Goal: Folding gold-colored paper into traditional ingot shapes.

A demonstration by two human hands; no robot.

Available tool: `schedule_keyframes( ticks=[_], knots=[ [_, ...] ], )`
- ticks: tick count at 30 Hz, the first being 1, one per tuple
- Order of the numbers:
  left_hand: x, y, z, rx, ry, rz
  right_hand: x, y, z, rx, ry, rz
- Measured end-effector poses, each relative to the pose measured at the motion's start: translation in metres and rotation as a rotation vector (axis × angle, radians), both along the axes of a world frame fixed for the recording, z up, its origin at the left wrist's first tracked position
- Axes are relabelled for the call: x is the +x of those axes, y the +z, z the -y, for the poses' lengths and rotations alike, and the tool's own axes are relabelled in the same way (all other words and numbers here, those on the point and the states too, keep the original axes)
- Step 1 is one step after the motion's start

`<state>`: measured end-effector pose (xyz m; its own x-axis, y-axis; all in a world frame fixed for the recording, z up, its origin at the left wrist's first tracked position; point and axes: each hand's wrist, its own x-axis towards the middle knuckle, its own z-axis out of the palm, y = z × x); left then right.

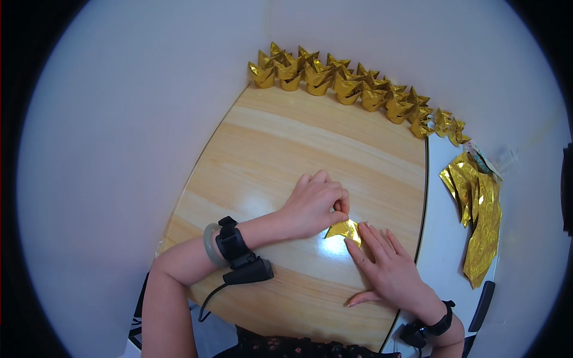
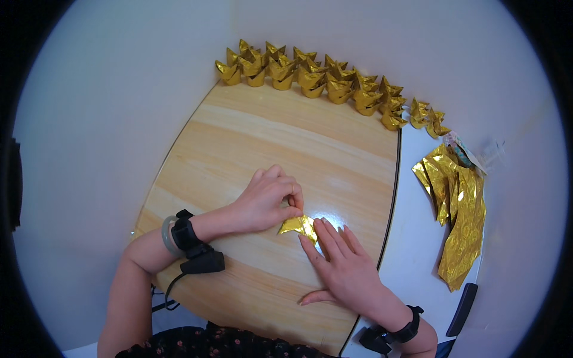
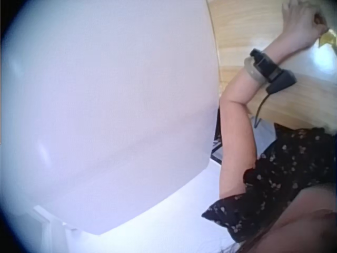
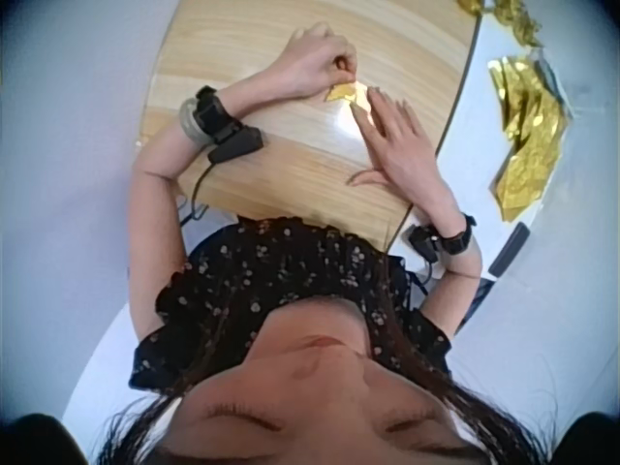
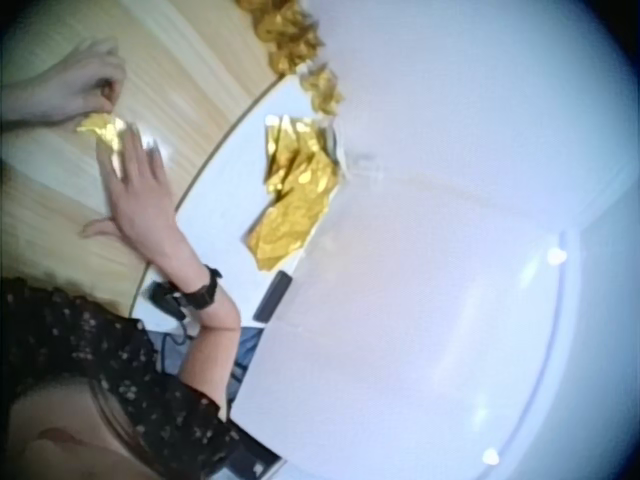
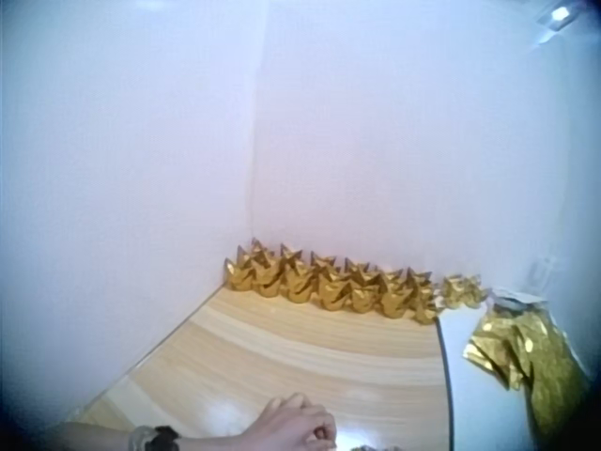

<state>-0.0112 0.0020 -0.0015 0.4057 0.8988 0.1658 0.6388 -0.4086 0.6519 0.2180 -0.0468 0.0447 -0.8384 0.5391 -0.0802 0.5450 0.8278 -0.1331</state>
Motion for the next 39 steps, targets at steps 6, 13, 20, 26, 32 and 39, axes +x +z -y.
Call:
schedule_keyframes(
  ticks=[6, 13, 20, 26, 32, 39],
  knots=[
    [-0.001, -0.003, -0.001, 0.013, -0.002, 0.018, 0.01, 0.015, -0.015, -0.071, 0.119, 0.149],
    [0.001, 0.002, 0.004, -0.069, -0.05, -0.01, -0.002, 0.008, -0.026, -0.071, -0.15, -0.309],
    [-0.001, 0.003, 0.01, 0.027, -0.157, 0.015, -0.007, -0.018, -0.03, 0.074, -0.134, -0.425],
    [0.009, 0.008, 0.017, 0.18, -0.1, -0.125, 0.0, -0.025, -0.032, 0.062, -0.135, -0.517],
    [0.016, 0.006, 0.02, 0.262, -0.056, -0.204, -0.003, -0.017, -0.031, -0.017, -0.201, -0.537],
    [0.019, 0.014, 0.021, 0.104, -0.048, -0.223, -0.004, -0.024, -0.03, 0.124, -0.154, -0.541]
  ],
)
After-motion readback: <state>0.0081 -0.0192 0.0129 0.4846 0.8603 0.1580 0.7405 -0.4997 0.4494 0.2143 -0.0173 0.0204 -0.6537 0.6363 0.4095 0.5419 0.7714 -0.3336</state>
